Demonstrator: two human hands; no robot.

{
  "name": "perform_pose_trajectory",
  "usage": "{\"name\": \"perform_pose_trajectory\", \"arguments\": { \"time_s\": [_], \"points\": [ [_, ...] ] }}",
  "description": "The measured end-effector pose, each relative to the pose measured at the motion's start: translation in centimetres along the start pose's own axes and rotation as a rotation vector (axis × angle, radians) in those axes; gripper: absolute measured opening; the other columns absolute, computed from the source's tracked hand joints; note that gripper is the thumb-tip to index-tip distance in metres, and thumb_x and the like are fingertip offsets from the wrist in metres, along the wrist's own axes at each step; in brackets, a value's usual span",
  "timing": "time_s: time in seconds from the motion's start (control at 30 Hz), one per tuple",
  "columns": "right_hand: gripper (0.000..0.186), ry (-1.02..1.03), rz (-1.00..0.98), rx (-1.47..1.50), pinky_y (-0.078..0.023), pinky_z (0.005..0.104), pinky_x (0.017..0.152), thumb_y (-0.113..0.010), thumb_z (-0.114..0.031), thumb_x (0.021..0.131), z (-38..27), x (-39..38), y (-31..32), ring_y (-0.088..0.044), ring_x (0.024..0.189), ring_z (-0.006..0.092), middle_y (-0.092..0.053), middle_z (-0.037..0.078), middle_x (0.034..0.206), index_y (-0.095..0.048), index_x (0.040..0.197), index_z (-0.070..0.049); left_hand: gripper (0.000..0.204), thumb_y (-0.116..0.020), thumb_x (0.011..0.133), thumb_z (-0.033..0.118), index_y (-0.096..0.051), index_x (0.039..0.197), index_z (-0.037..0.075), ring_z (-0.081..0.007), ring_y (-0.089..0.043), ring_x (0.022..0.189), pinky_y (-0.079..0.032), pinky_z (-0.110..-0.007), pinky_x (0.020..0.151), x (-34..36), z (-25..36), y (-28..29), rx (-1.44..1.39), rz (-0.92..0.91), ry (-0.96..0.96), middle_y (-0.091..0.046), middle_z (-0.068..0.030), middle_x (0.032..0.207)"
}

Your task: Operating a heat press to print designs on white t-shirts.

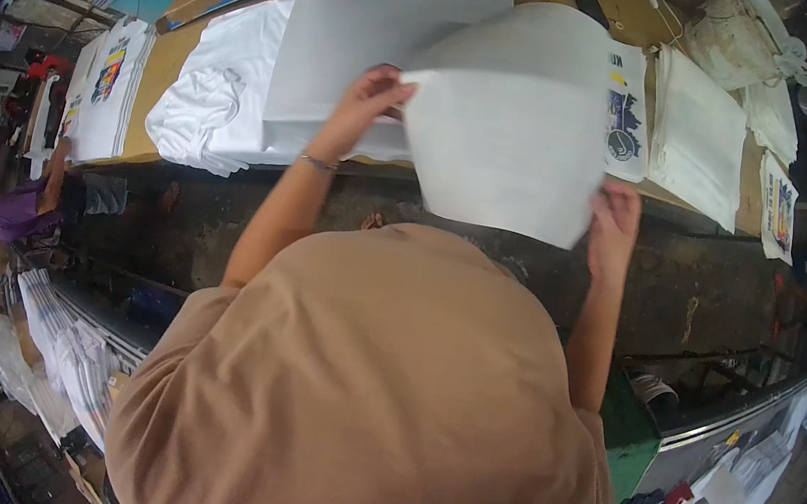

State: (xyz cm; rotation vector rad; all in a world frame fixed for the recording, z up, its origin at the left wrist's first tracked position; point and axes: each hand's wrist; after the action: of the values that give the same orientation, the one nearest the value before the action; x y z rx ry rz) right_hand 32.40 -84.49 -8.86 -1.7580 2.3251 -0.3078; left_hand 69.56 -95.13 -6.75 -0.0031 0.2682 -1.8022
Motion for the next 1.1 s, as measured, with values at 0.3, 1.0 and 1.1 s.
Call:
{"name": "perform_pose_trajectory", "arguments": {
  "time_s": [0.3,1.0,1.1],
  "points": [
    [0.028,0.051,-0.260,-0.782,-0.036,0.0220,0.058,-0.065,-0.008,0.074,7.4,5.4,-14.9,-0.041,0.063,0.0068,-0.043,-0.003,0.070,-0.067,0.102,-0.004,0.022,-0.067,0.077,0.022,-0.063,0.078,0.000,-0.0305,-0.059,0.065,-0.048,-0.037,0.062,-1.0,-2.7,17.6,1.010,0.507,-0.178,-0.064,-0.0143,0.075],
    [0.046,0.059,-0.263,-1.168,-0.047,0.0301,0.078,-0.067,-0.019,0.070,7.8,14.4,-20.6,-0.063,0.085,0.0228,-0.065,0.018,0.097,-0.064,0.115,-0.008,0.037,-0.058,0.072,0.036,-0.070,0.098,0.013,-0.0385,-0.050,0.109,-0.045,-0.041,0.089,11.1,0.1,20.7,1.427,0.565,0.071,-0.058,-0.0141,0.113],
    [0.047,0.051,-0.265,-1.203,-0.046,0.0318,0.086,-0.067,-0.020,0.070,8.0,14.9,-20.4,-0.062,0.097,0.0271,-0.063,0.019,0.107,-0.063,0.115,-0.009,0.039,-0.057,0.073,0.037,-0.069,0.101,0.012,-0.0387,-0.050,0.109,-0.045,-0.042,0.089,11.9,0.4,20.6,1.439,0.544,0.082,-0.057,-0.0142,0.114]
  ]
}}
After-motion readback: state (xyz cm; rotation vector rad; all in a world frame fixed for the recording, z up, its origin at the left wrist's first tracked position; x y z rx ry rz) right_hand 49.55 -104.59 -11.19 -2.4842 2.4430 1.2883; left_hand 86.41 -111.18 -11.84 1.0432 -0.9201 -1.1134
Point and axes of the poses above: each hand's wrist, its own x-axis towards the middle knuckle, its own y-axis out of the back of the hand, z = x × y
